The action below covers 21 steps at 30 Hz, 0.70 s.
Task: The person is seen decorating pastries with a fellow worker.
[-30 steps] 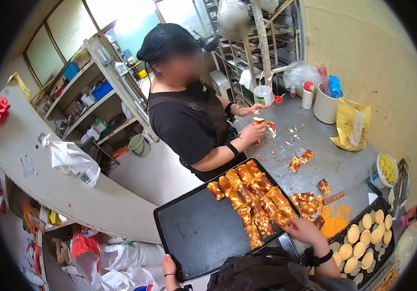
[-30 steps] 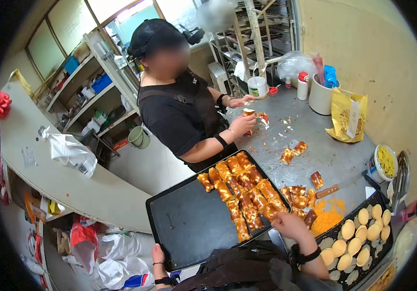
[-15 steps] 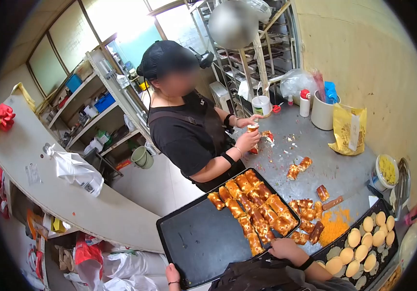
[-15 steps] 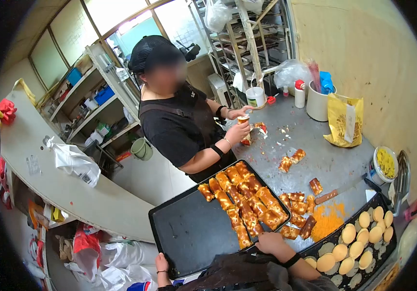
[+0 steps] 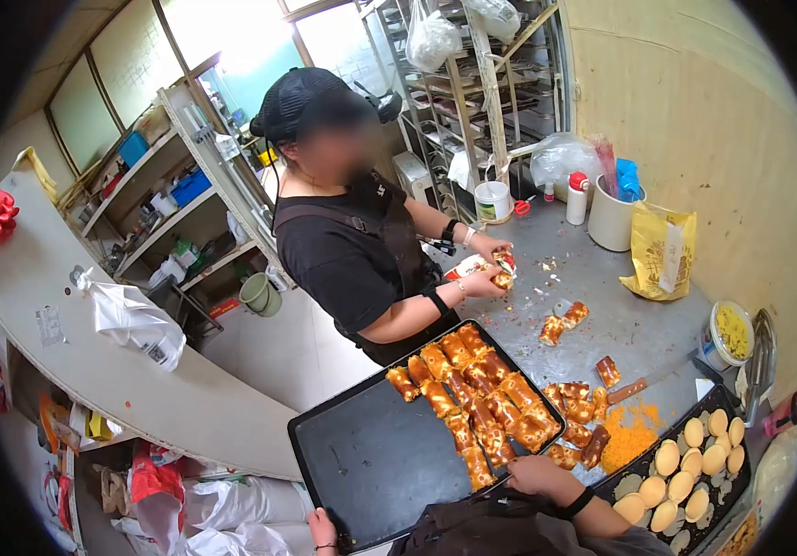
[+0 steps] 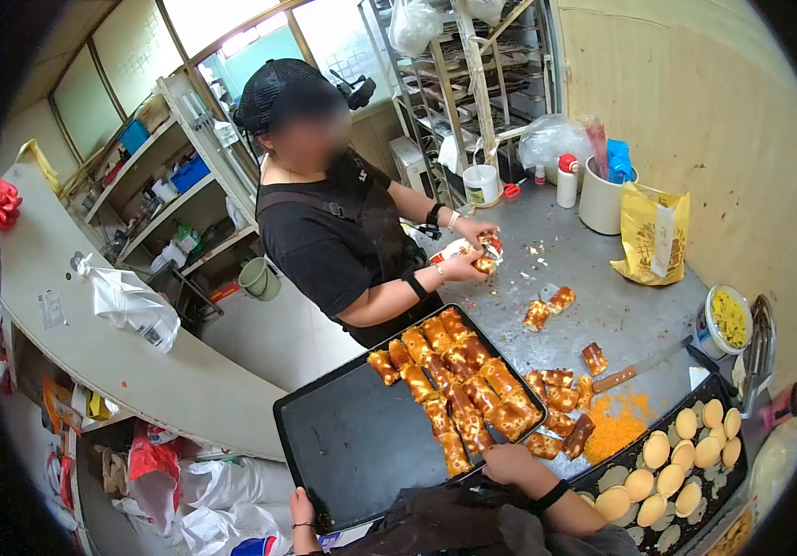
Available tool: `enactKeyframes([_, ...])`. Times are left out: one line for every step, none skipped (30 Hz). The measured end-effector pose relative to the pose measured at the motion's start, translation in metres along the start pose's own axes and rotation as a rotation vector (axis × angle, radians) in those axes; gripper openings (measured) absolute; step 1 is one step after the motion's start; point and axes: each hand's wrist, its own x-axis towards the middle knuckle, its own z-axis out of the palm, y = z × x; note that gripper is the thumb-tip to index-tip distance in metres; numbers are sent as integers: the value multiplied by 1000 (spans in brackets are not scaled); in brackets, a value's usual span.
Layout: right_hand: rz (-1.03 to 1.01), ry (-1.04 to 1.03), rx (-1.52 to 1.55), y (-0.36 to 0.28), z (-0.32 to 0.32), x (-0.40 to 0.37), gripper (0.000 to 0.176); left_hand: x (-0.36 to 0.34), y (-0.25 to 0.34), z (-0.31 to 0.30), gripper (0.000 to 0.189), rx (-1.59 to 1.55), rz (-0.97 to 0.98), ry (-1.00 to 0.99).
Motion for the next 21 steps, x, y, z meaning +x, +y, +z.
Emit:
enactKeyframes([-19, -3, 4, 2, 2, 1, 34, -2, -2, -3, 47, -37, -25, -23])
enactKeyframes([-38, -2, 5, 4, 2, 2, 33, -2, -3, -3, 46, -78, -49, -44])
enactKeyframes([-37, 8, 4, 4, 1, 3, 33, -2, 0, -3, 46, -121, -71, -66])
enactKeyframes([-36, 16, 5, 4, 0, 2, 33, -4, 1, -3, 45, -189, -84, -80])
enactKeyframes([-33, 22, 6, 4, 0, 1, 32, -5, 1, -4, 44, -255, -98, -95])
enactKeyframes([-31, 11, 10, 4, -1, 1, 32, -8, 2, -6, 44, -321, -112, -110])
enactKeyframes([-29, -1, 15, 4, -4, 1, 31, -13, 10, -10, 43, -389, -166, -146])
enactKeyframes([-28, -12, 22, 4, -4, 2, 30, -17, 21, -15, 42, -455, -219, -181])
enactKeyframes([-30, -22, 20, 7, -1, 6, 30, -20, 27, -19, 41, -519, -271, -217])
enactKeyframes([-32, -33, 21, 14, 4, 12, 29, -20, 23, -18, 41, -558, -300, -233])
enactKeyframes([-33, -45, 24, 17, 10, 16, 29, -18, 17, -16, 40, -594, -330, -251])
enactKeyframes([-35, -57, 29, 16, 6, 14, 28, -19, 18, -18, 40, -629, -360, -271])
enactKeyframes([-51, -55, 49, 18, 6, 15, 28, -19, 20, -20, 40, -644, -368, -280])
enactKeyframes([-64, -53, 67, 21, 7, 18, 28, -19, 23, -20, 39, -660, -377, -292])
enactKeyframes([-77, -52, 85, 24, 9, 19, 28, -21, 26, -22, 39, -677, -387, -305])
enactKeyframes([-88, -66, 86, 26, 8, 20, 26, -17, 13, -17, 39, -727, -400, -321])
enactKeyframes([-95, -38, 111, 28, 11, 22, 26, -8, -9, -10, 38, -778, -413, -337])
enactKeyframes([-101, -10, 135, 31, 16, 23, 26, -1, -26, -5, 38, -829, -426, -354])
enactKeyframes([-108, 20, 159, 31, 16, 22, 25, 2, -37, -2, 37, -875, -457, -371])
enactKeyframes([-92, -17, 145, 31, 14, 23, 24, 6, -47, 1, 37, -922, -487, -387])
enactKeyframes([-94, -16, 146, 31, 12, 22, 24, 9, -53, 3, 37, -969, -516, -401])
